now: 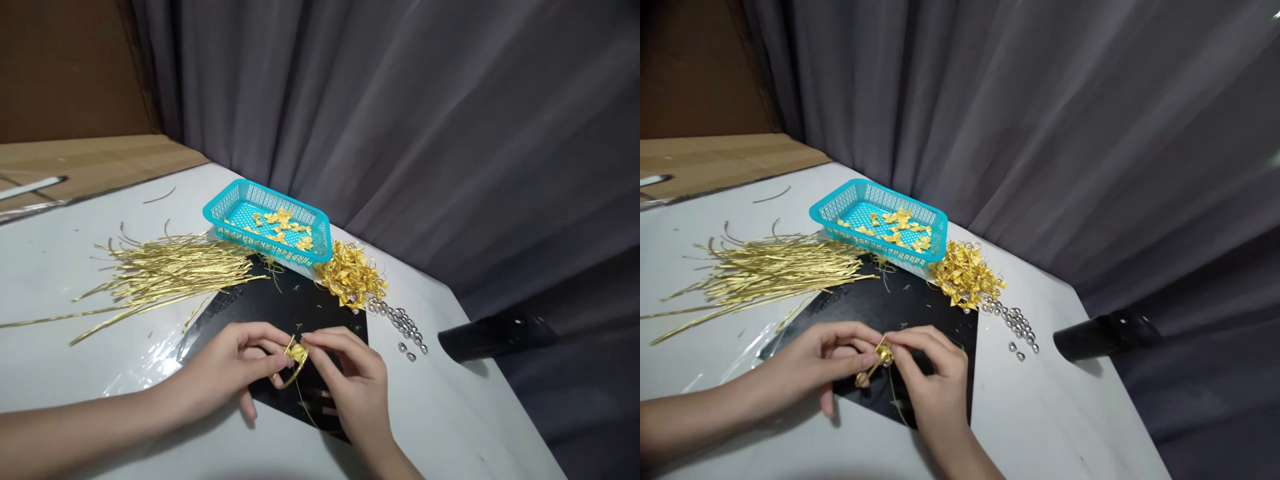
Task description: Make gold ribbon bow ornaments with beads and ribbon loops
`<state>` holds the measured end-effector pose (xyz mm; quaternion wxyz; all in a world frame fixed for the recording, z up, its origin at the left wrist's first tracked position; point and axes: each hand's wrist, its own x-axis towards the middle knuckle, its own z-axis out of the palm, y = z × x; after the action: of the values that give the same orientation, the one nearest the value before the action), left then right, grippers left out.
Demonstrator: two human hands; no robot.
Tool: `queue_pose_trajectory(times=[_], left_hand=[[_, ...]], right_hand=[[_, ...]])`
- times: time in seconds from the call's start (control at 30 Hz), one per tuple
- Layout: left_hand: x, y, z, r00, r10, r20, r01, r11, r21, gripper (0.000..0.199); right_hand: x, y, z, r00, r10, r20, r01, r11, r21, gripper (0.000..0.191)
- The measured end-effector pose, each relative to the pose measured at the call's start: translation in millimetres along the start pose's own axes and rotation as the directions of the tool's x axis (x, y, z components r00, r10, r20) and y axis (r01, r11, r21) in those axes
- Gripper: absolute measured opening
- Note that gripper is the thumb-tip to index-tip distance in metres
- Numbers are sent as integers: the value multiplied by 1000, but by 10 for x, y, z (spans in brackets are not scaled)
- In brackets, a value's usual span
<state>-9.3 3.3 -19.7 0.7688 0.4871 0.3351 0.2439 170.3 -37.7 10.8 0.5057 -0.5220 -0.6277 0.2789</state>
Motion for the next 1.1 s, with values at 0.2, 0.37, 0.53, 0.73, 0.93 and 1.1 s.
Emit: queue_pose_trajectory(times=[0.2,0.37,0.53,0.73,0.93,1.1], left_hand=[[-10,42,-5,1000,-8,-29,9,1000,29,35],[-6,64,0,998,-26,-57,30,998,56,36],[-11,77,8,998,-25,-62,30,996,81,38],[-23,75,14,998,-5,-59,11,994,105,37],[-18,54,8,998,-4,-69,14,991,134,40],[-20,62,12,998,7,-68,3,989,150,36]], right_hand=[[33,25,53,906,421,56,-413,845,339,12],[22,91,72,867,481,131,-483,747,457,16],[13,133,86,866,473,164,-495,761,419,15],[23,133,77,873,458,168,-488,818,303,13],[45,116,39,868,467,167,-494,844,209,13],[59,114,41,876,450,175,-479,856,194,11]])
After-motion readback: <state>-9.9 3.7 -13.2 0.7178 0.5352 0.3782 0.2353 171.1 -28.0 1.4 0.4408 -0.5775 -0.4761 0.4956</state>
